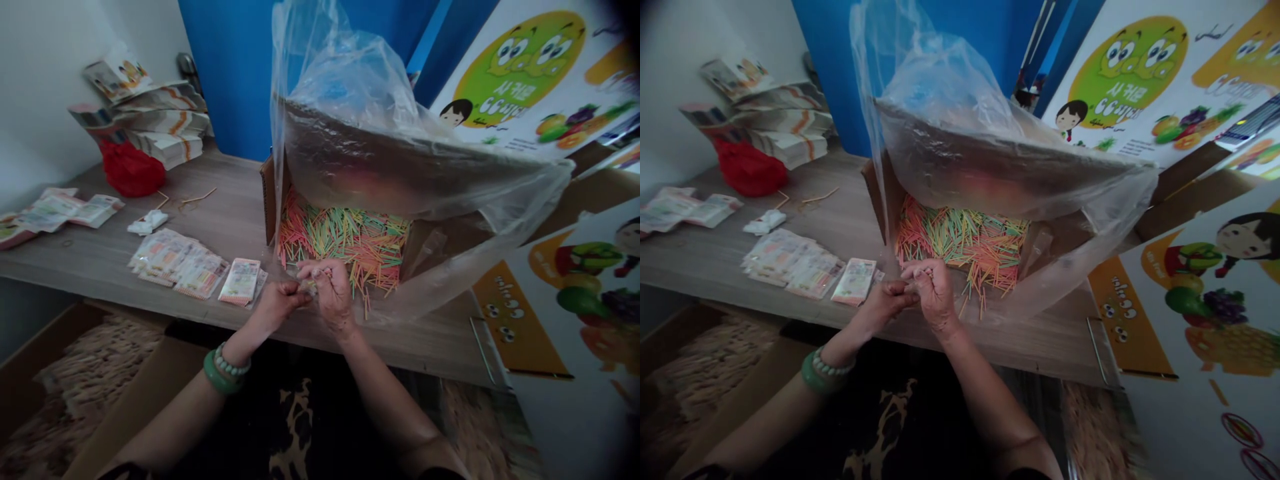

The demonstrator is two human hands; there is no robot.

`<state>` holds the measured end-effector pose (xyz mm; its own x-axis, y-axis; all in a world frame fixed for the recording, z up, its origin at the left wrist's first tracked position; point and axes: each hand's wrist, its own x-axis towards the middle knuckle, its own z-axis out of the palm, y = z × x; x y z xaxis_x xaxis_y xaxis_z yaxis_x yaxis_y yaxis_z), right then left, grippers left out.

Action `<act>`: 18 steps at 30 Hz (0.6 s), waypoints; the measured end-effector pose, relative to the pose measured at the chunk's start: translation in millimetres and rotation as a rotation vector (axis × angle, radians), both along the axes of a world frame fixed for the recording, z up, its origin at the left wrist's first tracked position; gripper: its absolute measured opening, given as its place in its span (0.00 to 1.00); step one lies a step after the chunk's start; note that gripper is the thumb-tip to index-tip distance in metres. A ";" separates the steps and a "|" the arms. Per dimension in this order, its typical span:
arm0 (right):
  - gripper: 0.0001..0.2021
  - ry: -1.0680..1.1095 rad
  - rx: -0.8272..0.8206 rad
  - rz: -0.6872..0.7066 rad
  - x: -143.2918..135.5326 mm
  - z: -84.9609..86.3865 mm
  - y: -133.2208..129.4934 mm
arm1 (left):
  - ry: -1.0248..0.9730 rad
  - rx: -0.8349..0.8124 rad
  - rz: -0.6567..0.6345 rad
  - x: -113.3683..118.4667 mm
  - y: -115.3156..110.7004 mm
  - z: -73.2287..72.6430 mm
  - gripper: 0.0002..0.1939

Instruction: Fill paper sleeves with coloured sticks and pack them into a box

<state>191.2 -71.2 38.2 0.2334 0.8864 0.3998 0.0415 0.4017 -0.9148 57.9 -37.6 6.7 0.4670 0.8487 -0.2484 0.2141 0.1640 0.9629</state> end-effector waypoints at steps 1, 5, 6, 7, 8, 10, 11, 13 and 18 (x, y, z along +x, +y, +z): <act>0.11 -0.003 -0.007 0.005 1.9 -2.4 -1.5 | -0.011 -0.033 -0.013 -0.2 0.0 0.5 0.18; 0.11 0.005 -0.083 0.000 7.6 -5.7 -8.6 | -0.066 -0.141 -0.013 0.5 -0.3 0.6 0.16; 0.12 0.006 -0.097 -0.015 8.1 -5.2 -10.1 | -0.070 -0.149 -0.004 0.9 -0.4 0.3 0.16; 0.12 0.008 -0.101 -0.032 8.3 -4.4 -11.2 | -0.070 -0.148 0.003 1.4 -0.6 0.0 0.16; 0.11 0.011 -0.099 -0.045 8.2 -3.4 -11.8 | -0.065 -0.138 0.007 1.7 -0.8 -0.1 0.17; 0.11 0.020 -0.089 -0.059 8.0 -1.7 -11.4 | -0.048 -0.094 0.021 1.9 -1.2 -0.3 0.19; 0.11 0.022 -0.091 -0.058 8.2 -1.1 -10.7 | -0.037 -0.068 0.031 1.7 -1.4 -0.3 0.20; 0.10 0.011 -0.120 -0.037 9.2 -1.0 -9.0 | -0.025 -0.028 0.044 0.5 -1.8 -0.4 0.21; 0.09 0.000 -0.209 0.054 11.5 -8.2 -7.2 | -0.082 -0.026 -0.019 -2.6 -2.8 0.9 0.21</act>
<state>202.7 -78.4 30.0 0.1828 0.9614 0.2057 0.0254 0.2045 -0.9785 55.3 -40.4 7.6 0.5022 0.8335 -0.2305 0.1382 0.1857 0.9728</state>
